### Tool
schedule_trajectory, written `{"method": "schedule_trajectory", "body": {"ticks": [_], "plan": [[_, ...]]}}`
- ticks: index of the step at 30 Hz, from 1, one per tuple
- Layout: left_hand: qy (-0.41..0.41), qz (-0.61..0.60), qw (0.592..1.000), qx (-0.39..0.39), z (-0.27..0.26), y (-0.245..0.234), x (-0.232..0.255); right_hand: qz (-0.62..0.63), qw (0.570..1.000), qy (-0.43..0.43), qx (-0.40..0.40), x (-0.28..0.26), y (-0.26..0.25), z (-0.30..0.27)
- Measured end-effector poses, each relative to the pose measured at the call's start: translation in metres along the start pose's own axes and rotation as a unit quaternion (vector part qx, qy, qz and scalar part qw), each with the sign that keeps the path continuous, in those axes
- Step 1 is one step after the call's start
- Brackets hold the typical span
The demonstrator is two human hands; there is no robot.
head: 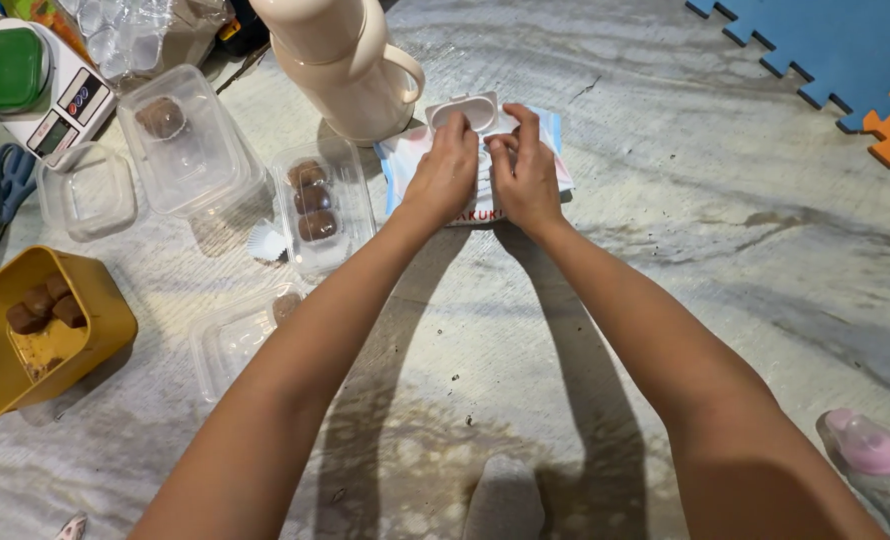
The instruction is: The person organizes brown dough-like balls into plastic containers, sometimes using a wet wipe to clean their hands or surfaces during the process.
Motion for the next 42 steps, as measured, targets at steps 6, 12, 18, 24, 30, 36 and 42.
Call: {"method": "schedule_trajectory", "body": {"ticks": [6,12,18,24,30,36,42], "plan": [[0.001,-0.137,0.983,0.124,-0.016,-0.044,0.005,0.065,0.996,0.053,-0.008,0.017,0.005,0.006],[-0.109,-0.471,0.840,0.245,-0.035,-0.082,-0.007,0.087,0.996,0.011,-0.030,0.016,0.001,0.003],[-0.084,-0.642,0.694,0.315,-0.047,-0.132,-0.021,0.029,0.991,0.110,-0.073,0.011,0.000,0.004],[-0.242,-0.299,0.922,-0.033,-0.024,-0.112,-0.019,0.031,0.994,-0.007,0.103,0.009,-0.001,0.022],[-0.177,-0.125,0.969,-0.117,0.006,-0.066,-0.031,0.058,0.996,-0.063,-0.037,-0.036,-0.004,0.056],[-0.215,-0.042,0.941,-0.258,-0.031,-0.042,-0.021,-0.186,0.943,0.017,-0.275,-0.049,0.005,0.032],[-0.224,-0.062,0.966,-0.113,-0.058,-0.052,-0.008,-0.204,0.958,-0.179,-0.089,-0.051,0.014,0.028]]}}
Point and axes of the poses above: each hand's wrist, its own z-axis towards the middle knuckle, its own y-axis out of the palm, x = y × z, the point moved 4 cm from there along z, towards the middle knuckle, and after that the axes turned 9 degrees about -z, right-handed, at the moved point
